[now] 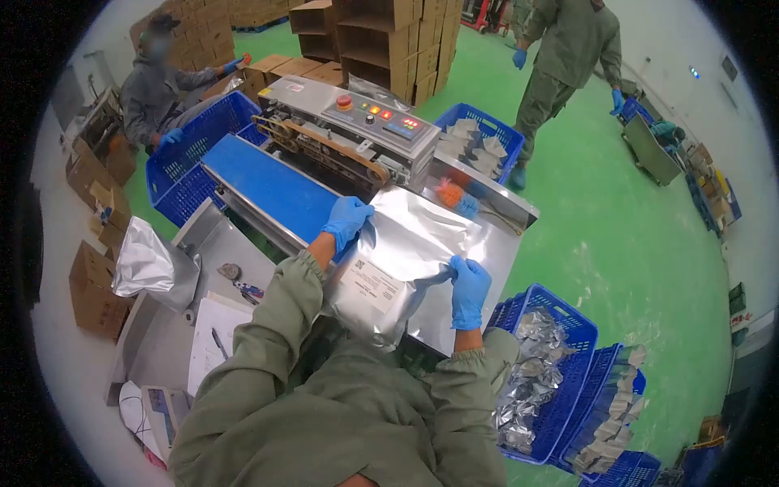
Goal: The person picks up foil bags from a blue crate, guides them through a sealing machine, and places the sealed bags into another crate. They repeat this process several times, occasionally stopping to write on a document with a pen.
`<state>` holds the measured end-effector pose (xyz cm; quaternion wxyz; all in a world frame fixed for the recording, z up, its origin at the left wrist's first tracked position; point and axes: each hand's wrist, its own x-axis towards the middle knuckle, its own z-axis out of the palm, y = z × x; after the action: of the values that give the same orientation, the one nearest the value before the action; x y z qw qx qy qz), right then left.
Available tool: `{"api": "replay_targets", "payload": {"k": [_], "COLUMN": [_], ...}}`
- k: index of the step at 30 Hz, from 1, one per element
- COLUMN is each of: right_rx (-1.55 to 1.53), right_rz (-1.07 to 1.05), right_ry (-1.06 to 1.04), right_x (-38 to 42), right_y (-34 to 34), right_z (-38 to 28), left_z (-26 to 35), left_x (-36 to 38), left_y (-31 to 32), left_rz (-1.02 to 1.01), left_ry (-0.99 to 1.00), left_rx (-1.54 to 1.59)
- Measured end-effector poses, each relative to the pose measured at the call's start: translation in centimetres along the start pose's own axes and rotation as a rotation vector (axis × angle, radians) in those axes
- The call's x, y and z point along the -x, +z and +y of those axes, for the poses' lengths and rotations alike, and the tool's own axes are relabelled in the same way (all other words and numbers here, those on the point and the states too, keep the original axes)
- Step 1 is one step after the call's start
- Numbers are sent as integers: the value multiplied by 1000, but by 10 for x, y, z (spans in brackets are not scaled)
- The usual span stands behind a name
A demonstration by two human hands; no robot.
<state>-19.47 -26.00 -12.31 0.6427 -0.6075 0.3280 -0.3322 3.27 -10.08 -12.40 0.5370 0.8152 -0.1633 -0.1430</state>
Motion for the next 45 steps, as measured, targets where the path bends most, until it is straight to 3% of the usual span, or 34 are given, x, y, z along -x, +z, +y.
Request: {"api": "replay_targets", "payload": {"k": [3, 5, 11, 13, 15, 17, 19, 21, 23, 24, 25, 26, 29, 31, 32, 33, 34, 35, 36, 37, 39, 43, 45], "right_rx": [190, 194, 183, 143, 180, 158, 284, 852, 931, 743, 287, 142, 32, 70, 451, 820, 1232, 844, 580, 652, 712, 721, 823], "right_rz": [-85, -123, -333, -346, -363, -297, -206, -184, -279, -262, -252, -284, -52, 132, 269, 390, 338, 632, 763, 745, 709, 524, 323], "right_ry": [-86, -65, 103, 103, 62, 44, -175, -878, -868, -923, -442, -230, -190, -69, -258, -287, -131, 298, 425, 475, 538, 409, 807], "right_x": [-11, -22, -24, -27, -35, -35, -41, -46, -36, -34, 2, 11, 18, 9, 17, 20, 45, 55, 68, 78, 81, 50, 41], "right_y": [9, 16, 65, 83, 102, 128, 154, 174, 171, 161, 117, 85, -25, -126, -181, -239, -285, -322, -361, -393, -409, -371, -345], "right_z": [2, 12, -7, -1, 17, 28, 46, 59, 50, 58, 6, -2, 22, 80, 91, 135, 129, 166, 203, 239, 271, 277, 279], "left_z": [-15, -21, -25, -29, -44, 3, 20, 39, 57, 59, 63, 56, 43, 33, 38, 45, 52, 55, 59, 61, 60, 63, 64], "left_x": [-22, -35, -59, -64, -69, -15, 15, 51, 85, 99, 110, 114, 131, 132, 135, 141, 146, 150, 153, 154, 156, 162, 166], "left_y": [-5, -14, -63, -81, -89, -99, -104, -95, -85, -75, -65, -55, -25, -5, 6, 18, 30, 39, 50, 60, 75, 101, 106], "left_rz": [-7, 62, 47, -39, 51, 437, 390, 312, 169, 93, 36, -57, -159, -214, -233, -283, -330, -340, -361, -375, -395, -456, -479], "left_ry": [18, 134, 134, -106, -10, 355, 448, 550, 606, 629, 568, 573, 523, 495, 494, 492, 486, 485, 464, 446, 427, 416, 361], "left_rx": [-62, -161, -263, -180, -253, -327, -310, -302, -388, -311, -239, -134, -79, -75, -89, -100, -113, -126, -119, -109, -130, -191, -178]}}
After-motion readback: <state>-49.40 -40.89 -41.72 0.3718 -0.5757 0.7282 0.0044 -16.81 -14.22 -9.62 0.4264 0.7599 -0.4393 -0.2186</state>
